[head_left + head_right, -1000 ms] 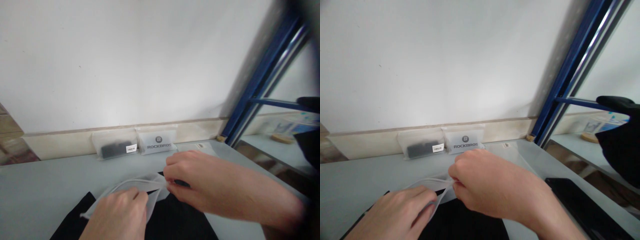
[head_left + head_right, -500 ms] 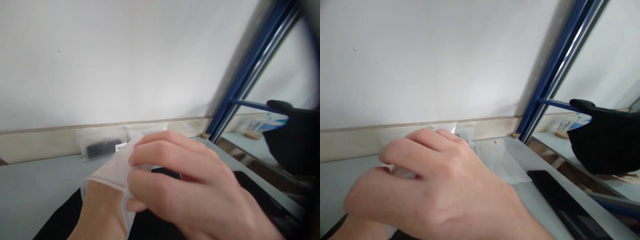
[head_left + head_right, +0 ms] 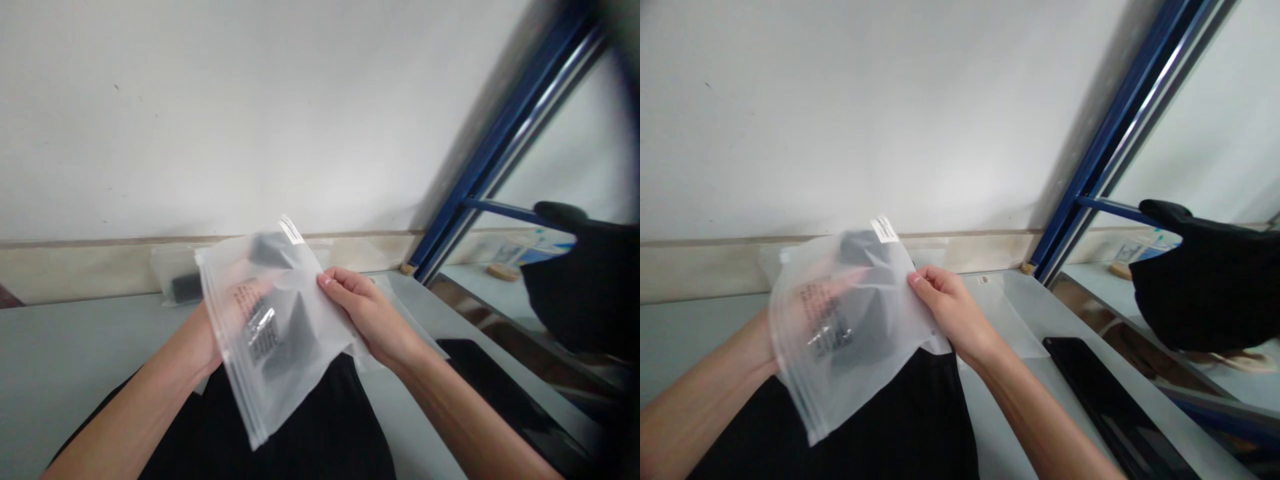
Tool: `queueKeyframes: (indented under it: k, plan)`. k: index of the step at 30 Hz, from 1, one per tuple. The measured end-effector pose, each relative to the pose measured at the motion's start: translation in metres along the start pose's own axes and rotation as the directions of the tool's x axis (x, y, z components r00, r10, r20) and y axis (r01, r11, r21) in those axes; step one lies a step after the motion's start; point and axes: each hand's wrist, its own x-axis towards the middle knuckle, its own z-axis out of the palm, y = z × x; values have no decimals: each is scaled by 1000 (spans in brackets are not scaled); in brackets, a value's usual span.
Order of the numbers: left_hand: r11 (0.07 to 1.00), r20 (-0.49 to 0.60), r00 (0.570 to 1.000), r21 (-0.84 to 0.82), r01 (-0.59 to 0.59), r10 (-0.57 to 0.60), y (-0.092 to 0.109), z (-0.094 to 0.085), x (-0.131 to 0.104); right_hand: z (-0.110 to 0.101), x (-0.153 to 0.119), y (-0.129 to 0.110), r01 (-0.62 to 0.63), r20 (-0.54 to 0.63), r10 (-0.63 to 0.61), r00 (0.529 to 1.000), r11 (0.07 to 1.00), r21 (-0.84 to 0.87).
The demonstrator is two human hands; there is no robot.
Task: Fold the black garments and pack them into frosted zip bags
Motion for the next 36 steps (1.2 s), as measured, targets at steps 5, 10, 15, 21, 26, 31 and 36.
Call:
queueKeyframes:
  k: [5,10,15,21,26,31,36]
  plan:
    - [918,111,937,-192,348,-332,-12,-18,-33,-53,-7,22,-55,-195,23,980,986,-157]
    - [780,-41,886,-494,383,-461,-36,-36,-57,-124,-16,25,-158,-471,-56,880,902,-402]
    - [734,71,901,-554,392,-427,-48,-30,-59,-90,-30,14,-86,-519,-289,804,807,-584]
    - [885,14,983,-433,171,-183,-44,5,-49,30,-38,14,54,105,-56,993,998,20]
    - [907,-16,993,-409,101,-117,-53,17,-51,51,-38,31,-243,150,197,969,875,419]
    - [994,-42,996,-83,76,-80,-58,24,-54,62,-45,47,-260,188,192,963,840,476]
    - [984,-184,983,175,19,14,-54,14,-41,51,-45,49,-97,-44,119,992,935,342]
